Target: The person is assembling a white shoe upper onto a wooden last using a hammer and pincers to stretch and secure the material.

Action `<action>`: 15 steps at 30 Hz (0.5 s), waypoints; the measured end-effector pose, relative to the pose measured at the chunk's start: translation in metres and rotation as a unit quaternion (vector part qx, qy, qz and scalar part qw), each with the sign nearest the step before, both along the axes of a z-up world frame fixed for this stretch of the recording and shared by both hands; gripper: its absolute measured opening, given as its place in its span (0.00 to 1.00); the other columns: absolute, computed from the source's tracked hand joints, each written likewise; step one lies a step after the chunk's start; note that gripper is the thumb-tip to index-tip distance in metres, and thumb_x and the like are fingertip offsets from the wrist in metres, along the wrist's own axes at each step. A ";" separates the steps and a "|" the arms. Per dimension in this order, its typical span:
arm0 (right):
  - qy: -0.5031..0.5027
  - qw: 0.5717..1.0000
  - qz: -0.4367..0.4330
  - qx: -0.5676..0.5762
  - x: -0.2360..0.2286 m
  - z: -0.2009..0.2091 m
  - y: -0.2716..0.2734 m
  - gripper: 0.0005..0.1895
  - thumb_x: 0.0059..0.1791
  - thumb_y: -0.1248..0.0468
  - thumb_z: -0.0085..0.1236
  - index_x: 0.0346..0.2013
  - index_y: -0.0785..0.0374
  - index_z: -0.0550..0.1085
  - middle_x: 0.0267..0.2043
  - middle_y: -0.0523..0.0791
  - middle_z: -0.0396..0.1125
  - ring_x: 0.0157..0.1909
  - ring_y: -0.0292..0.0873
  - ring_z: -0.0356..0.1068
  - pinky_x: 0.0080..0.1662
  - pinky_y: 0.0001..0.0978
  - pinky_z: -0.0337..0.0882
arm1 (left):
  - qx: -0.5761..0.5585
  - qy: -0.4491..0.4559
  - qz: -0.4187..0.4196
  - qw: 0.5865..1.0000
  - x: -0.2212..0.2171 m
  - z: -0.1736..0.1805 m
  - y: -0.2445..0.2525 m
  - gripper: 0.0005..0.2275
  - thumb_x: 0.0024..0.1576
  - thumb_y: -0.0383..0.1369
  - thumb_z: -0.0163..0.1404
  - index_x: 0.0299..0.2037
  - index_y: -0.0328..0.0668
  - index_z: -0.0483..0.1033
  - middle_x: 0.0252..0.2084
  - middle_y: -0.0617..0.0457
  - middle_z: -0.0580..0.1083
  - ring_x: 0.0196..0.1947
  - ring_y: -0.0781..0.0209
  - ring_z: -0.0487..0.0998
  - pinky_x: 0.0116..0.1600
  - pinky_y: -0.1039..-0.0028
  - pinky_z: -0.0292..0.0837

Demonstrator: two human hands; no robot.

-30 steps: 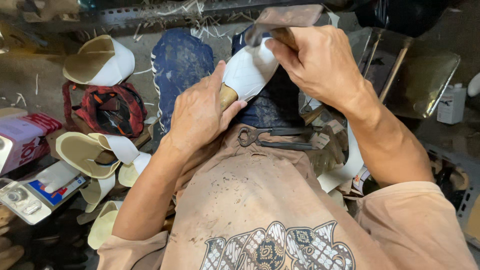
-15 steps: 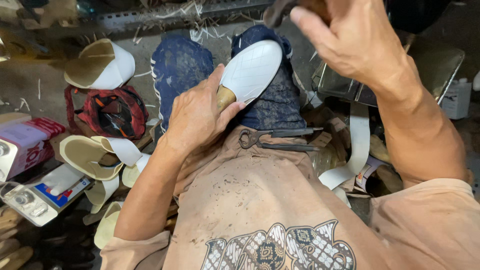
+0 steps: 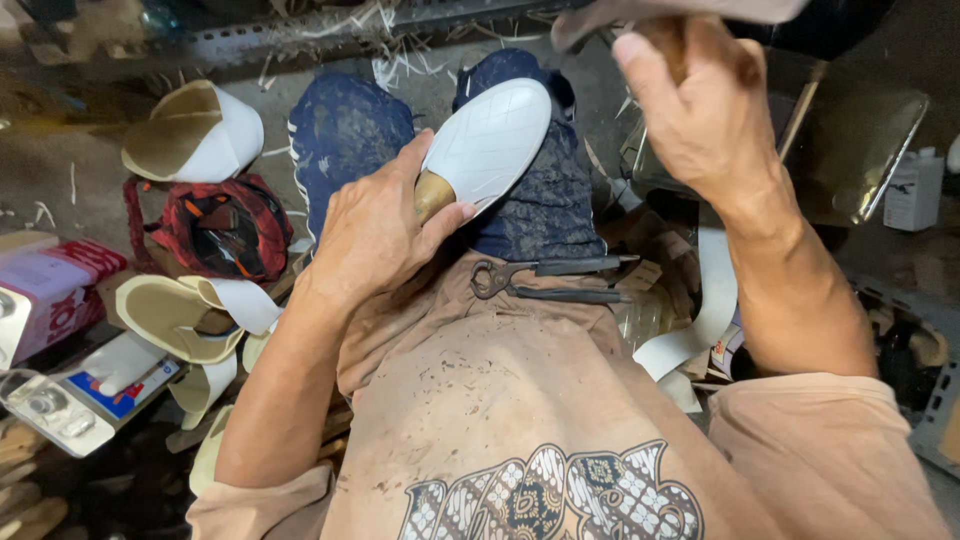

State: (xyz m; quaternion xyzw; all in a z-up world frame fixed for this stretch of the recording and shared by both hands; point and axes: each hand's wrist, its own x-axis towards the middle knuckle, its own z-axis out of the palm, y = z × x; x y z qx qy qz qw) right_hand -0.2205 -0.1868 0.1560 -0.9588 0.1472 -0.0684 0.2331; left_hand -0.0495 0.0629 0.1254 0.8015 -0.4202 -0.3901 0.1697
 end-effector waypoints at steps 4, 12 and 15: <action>0.002 0.991 -0.101 0.093 -0.014 -0.012 0.009 0.15 0.65 0.58 0.48 0.43 0.69 0.68 0.34 0.50 0.68 0.35 0.55 0.68 0.41 0.45 0.68 | -0.017 -0.024 -0.012 1.000 0.001 -0.003 0.002 0.35 0.57 0.54 0.51 0.70 0.43 0.57 0.59 0.36 0.73 0.48 0.22 0.74 0.44 0.39 0.67; 0.019 0.986 -0.123 0.114 -0.041 -0.050 0.027 0.16 0.65 0.59 0.45 0.35 0.61 0.61 0.20 0.39 0.50 0.17 0.39 0.52 0.21 0.29 0.65 | -0.016 -0.027 -0.019 0.999 0.003 0.003 -0.002 0.34 0.58 0.53 0.50 0.69 0.42 0.58 0.53 0.33 0.75 0.46 0.20 0.73 0.43 0.38 0.66; -0.071 0.991 -0.110 -0.014 -0.050 -0.043 0.037 0.20 0.62 0.58 0.48 0.57 0.76 0.71 0.53 0.61 0.72 0.55 0.65 0.71 0.59 0.53 0.67 | 0.002 -0.005 -0.010 1.000 0.003 0.003 -0.001 0.35 0.58 0.54 0.49 0.71 0.43 0.57 0.54 0.32 0.74 0.49 0.22 0.73 0.47 0.40 0.66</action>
